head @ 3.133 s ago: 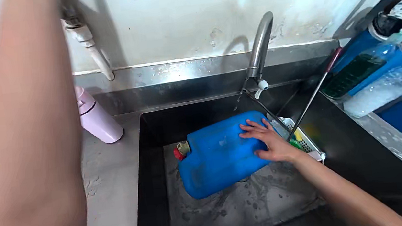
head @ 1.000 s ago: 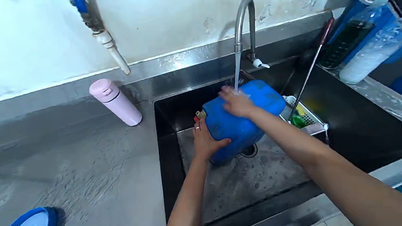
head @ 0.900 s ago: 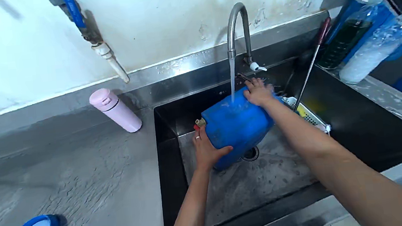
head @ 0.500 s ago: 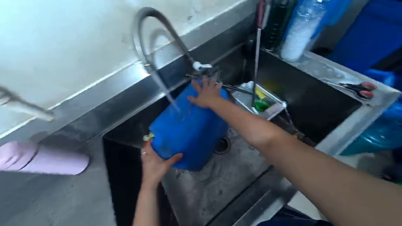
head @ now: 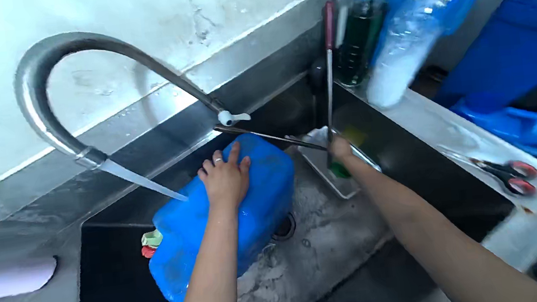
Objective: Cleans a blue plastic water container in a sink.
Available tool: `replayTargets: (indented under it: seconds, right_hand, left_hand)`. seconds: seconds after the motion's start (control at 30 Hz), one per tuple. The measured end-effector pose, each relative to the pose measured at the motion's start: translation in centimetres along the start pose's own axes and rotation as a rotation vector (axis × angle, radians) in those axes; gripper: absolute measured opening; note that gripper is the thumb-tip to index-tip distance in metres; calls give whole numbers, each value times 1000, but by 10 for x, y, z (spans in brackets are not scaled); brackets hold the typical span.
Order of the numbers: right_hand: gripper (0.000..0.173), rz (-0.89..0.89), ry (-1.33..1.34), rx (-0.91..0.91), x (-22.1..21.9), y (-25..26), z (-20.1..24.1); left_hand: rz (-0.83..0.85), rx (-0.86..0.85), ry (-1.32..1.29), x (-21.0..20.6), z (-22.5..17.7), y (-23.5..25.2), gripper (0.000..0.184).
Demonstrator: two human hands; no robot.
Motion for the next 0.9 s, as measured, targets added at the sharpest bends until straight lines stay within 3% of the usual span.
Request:
replayTargets:
  seconds: [0.07,0.17,0.23,0.27,0.37,0.43,0.47,0.53,0.6,0.67,0.73,0.8,0.9]
  right_hand:
    - [54,109,-93,-107,-27,30,-38]
    - [50,75,-133,-168,-51,54,-62]
    - [46,21,-158,-92,-31,43,-55]
    - [44,-31,-101,-17,-8,33,-44]
    - [27,-170,184,399,73,-8,24]
    - [16,-169,272,683,100,-50,94]
    - [19,-127,249,798,96,-73,132]
    - [44,1,62,880,56,-122,205]
    - [66,29,-151,849,14,-167,263]
    - [64,61,-232,900,-28,-217,307]
    - [58,150,-285,1069,-63,-266,335]
    - [53,202,-295,1162,-68,-283,336]
    - [37,-14,-203,983,-21,-222,299]
  left_hand:
    - [-5,28,-36,4,16,5,47]
    - [-93,1,-222,13,57,1,45]
    - [-199,-115,-403,24,86,-22,50]
    - [-181,-132,-389,30,101,-43,66]
    - [-161,14,-253,30,148,-130,122]
    - [-299,70,-313,11,166,-164,136]
    - [-380,91,-384,5,166,-168,136]
    - [-462,146,-527,7,161,-162,129]
    - [-400,116,-537,16,168,-147,125]
    - [-255,50,-519,21,179,-143,134]
    - [-231,9,-553,17,185,-150,136]
    - [-302,43,-626,9,187,-163,126]
    - [-313,149,-694,6,175,-178,120]
Point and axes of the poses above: each hand's wrist, its own y-axis towards the middle knuckle, its own x-axis out of the back of the hand, z = x × y, the point moved 3 cm from there along y, towards the middle knuckle, and after that the axes turned 10 degrees about -y, right-handed, at the moved point
